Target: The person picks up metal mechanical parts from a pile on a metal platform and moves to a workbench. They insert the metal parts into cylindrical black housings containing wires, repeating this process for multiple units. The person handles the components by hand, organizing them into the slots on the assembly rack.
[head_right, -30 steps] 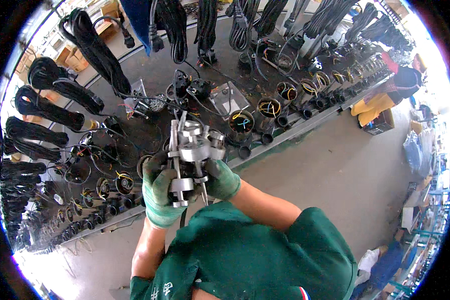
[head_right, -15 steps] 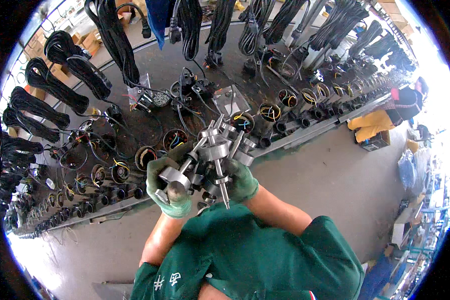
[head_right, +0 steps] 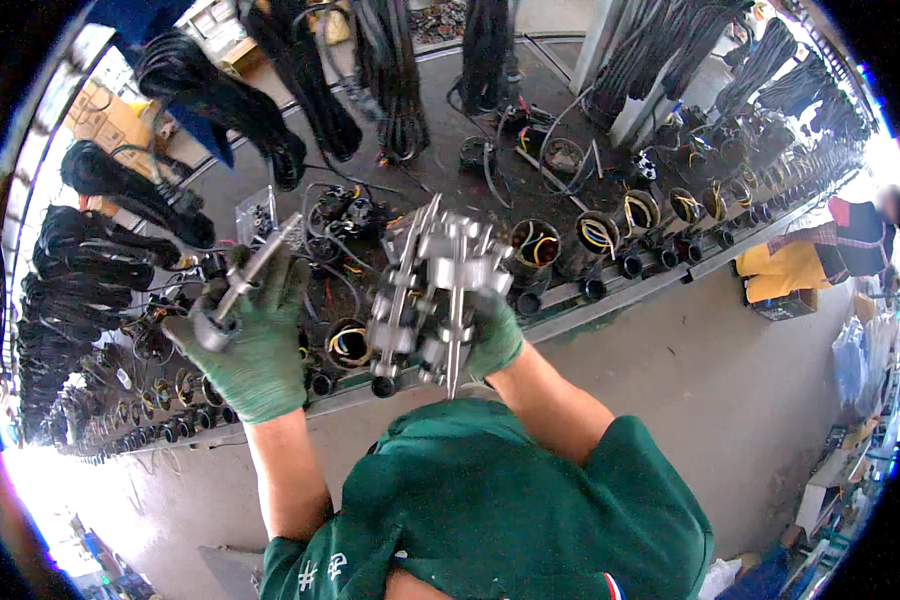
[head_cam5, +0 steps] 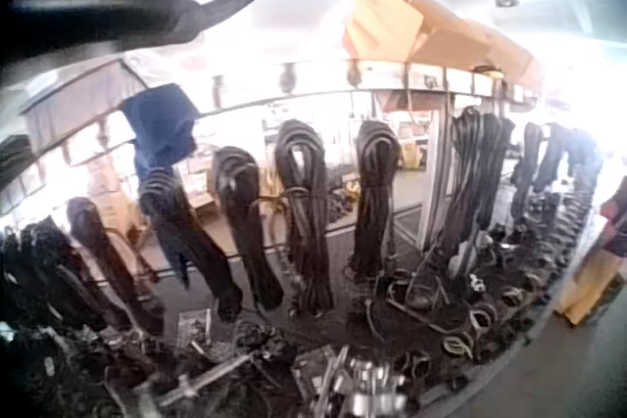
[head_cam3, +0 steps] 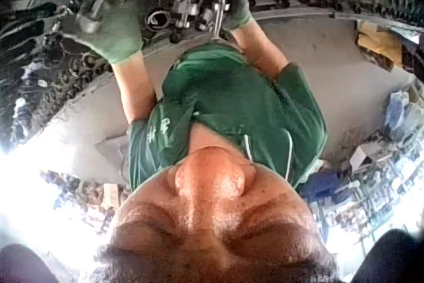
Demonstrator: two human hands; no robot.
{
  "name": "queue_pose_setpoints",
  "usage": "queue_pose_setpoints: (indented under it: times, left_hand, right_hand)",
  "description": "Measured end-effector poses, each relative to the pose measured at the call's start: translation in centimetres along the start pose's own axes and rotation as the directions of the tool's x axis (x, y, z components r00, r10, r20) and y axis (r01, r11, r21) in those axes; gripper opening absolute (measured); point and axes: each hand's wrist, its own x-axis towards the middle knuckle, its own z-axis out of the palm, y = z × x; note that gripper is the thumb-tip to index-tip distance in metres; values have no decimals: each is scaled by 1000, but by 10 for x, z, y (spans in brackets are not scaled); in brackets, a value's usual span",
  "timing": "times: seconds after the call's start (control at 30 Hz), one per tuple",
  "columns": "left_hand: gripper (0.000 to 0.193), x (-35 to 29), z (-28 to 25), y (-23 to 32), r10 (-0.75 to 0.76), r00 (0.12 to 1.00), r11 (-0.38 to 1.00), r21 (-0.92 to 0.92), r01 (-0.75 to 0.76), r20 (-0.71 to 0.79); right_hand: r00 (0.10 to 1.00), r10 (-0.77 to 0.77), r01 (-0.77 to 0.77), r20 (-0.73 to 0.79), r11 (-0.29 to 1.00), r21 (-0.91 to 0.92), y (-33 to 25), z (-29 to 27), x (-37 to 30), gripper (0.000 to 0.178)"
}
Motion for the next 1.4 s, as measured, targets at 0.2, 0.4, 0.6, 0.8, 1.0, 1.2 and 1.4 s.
queue_pose_setpoints:
  times: [0.2,0.4,0.6,0.8,1.0,1.2,1.4]
  left_hand:
    - [67,-10,-23,-1,41,999,948,316,-46,23]
    - [58,-91,-106,17,135,920,900,434,41,-367]
    - [53,-196,-166,44,199,725,960,281,-8,-659]
    - [52,-237,-162,46,386,379,915,402,-38,-841]
    - [56,-276,-198,46,294,541,950,305,-71,-788]
    - [54,-217,-134,26,358,412,909,414,51,-838]
    - [37,-155,-117,33,79,912,248,894,373,-402]
  right_hand:
    - [980,-195,132,-48,807,-575,-195,-51,-13,76]
    - [962,-72,-175,-264,581,-795,-334,-87,20,44]
    - [783,18,-562,-621,448,-695,-373,-187,45,38]
    - [438,-134,-880,-889,-265,-394,-361,-270,77,83]
    - [646,-192,-483,-738,-853,-200,-369,-241,110,75]
    - [793,-213,-376,-571,-909,-183,-329,-162,99,53]
    - [954,206,-39,-217,-634,-772,-135,26,75,24]
